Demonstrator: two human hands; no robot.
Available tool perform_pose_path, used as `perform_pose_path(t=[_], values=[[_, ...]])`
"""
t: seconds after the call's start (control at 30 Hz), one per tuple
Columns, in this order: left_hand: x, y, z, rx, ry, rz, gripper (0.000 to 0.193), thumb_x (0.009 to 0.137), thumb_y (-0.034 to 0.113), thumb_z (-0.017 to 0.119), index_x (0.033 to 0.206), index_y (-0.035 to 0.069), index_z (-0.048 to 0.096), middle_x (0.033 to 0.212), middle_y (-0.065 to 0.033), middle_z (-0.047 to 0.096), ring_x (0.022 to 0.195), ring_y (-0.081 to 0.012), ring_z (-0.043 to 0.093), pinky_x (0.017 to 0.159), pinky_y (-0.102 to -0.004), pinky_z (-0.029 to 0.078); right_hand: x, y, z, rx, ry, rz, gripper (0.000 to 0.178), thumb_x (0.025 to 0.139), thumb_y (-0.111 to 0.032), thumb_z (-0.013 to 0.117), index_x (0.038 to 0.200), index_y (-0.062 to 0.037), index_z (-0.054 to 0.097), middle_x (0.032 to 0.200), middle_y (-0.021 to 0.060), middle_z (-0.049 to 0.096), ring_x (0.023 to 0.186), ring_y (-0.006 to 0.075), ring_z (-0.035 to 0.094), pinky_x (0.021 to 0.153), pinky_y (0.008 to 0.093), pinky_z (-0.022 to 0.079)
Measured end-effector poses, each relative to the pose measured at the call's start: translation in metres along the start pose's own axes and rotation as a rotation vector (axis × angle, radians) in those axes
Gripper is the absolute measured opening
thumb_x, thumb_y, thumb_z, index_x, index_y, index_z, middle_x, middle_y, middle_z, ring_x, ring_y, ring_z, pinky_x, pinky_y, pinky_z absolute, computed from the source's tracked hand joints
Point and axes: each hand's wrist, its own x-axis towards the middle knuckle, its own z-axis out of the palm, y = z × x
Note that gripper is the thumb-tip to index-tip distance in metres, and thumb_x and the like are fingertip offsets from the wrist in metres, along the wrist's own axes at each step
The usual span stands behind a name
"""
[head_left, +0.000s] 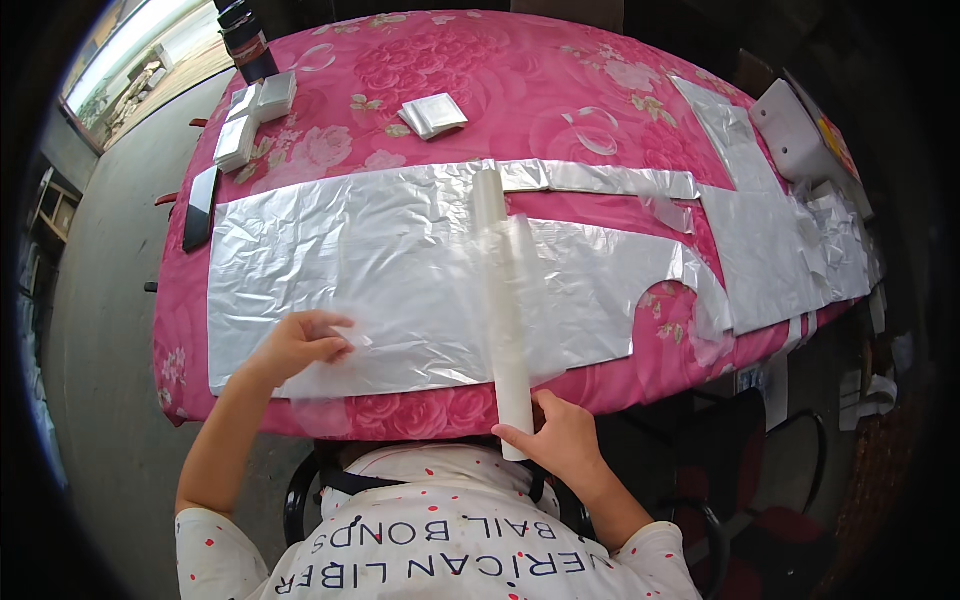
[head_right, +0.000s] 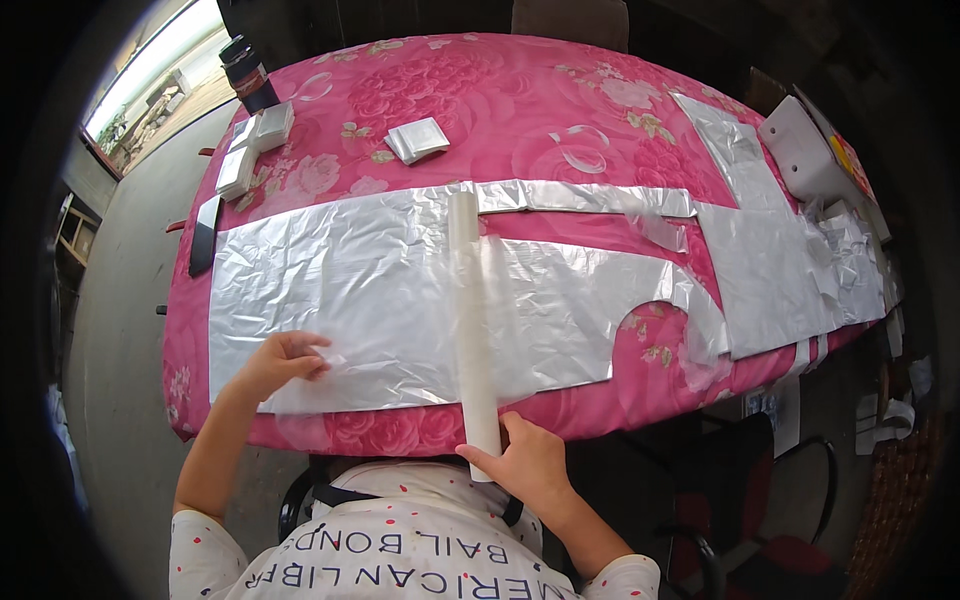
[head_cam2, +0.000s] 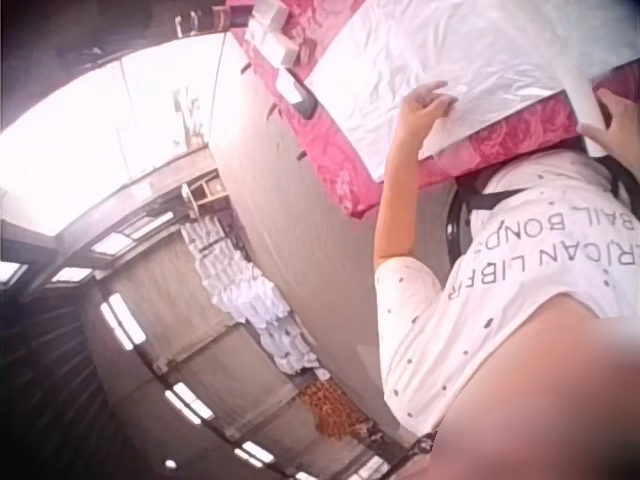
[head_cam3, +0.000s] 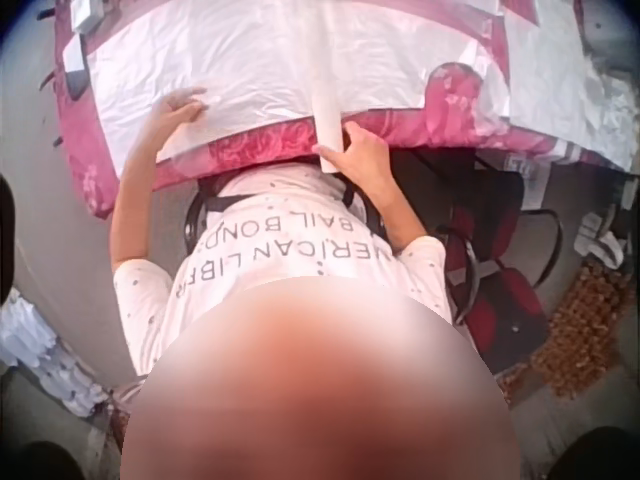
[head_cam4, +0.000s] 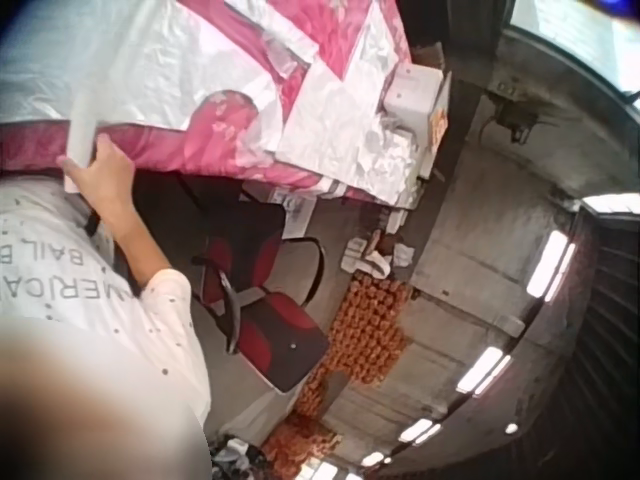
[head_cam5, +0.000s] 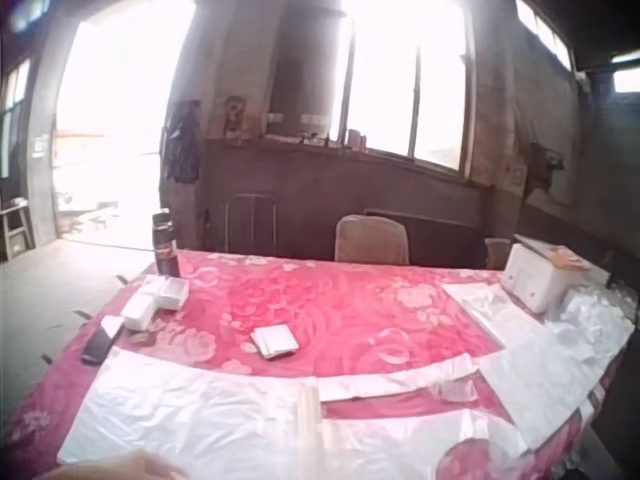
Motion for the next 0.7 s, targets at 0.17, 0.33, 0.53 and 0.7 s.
perform_pose_path(t=[0.17, 0.33, 0.53, 0.7], values=[[-0.032, -0.011, -0.083, 0.234, 0.347, -0.078, 0.032, 0.080, 0.004, 0.060, 0.111, -0.003, 0.056, 0.082, -0.0066, 0.064, 0.069, -0.0097, 0.060, 0.064, -0.0245, 0.050, -0.002, 0.001, 0.002, 0.099, -0.028, 0.061, 0.058, 0.070, -0.050, 0.068, 0.093, 0.0013, 0.055, 0.074, 0.0170, 0.064, 0.068, 0.0295, 0.065, 0.063, 0.0370, 0.050], [-0.021, -0.003, -0.059, 0.946, 0.710, 0.437, 0.031, 0.077, 0.002, 0.061, 0.107, -0.001, 0.057, 0.097, -0.0125, 0.062, 0.087, -0.0242, 0.059, 0.077, -0.0350, 0.048, -0.004, 0.002, 0.006, 0.148, -0.005, 0.070, 0.056, 0.071, -0.047, 0.069, 0.094, 0.0025, 0.055, 0.076, 0.0185, 0.064, 0.069, 0.0305, 0.065, 0.064, 0.0367, 0.051], [0.037, 0.026, 0.101, 0.877, 0.317, 0.808, 0.045, 0.080, 0.007, 0.057, 0.123, 0.000, 0.045, 0.128, -0.0168, 0.044, 0.119, -0.0338, 0.041, 0.104, -0.0437, 0.029, -0.005, 0.002, 0.007, 0.205, -0.012, 0.088, 0.055, 0.071, -0.045, 0.069, 0.095, 0.0033, 0.056, 0.079, 0.0195, 0.065, 0.071, 0.0311, 0.065, 0.066, 0.0364, 0.051], [0.086, 0.012, 0.151, 0.850, 0.263, 0.758, 0.053, 0.085, 0.015, 0.048, 0.131, -0.006, 0.032, 0.140, -0.0212, 0.029, 0.130, -0.0354, 0.027, 0.108, -0.0442, 0.020, -0.008, 0.003, 0.003, 0.206, -0.067, 0.144, 0.052, 0.071, -0.038, 0.072, 0.098, 0.0040, 0.058, 0.083, 0.0177, 0.066, 0.074, 0.0257, 0.066, 0.067, 0.0315, 0.051]])
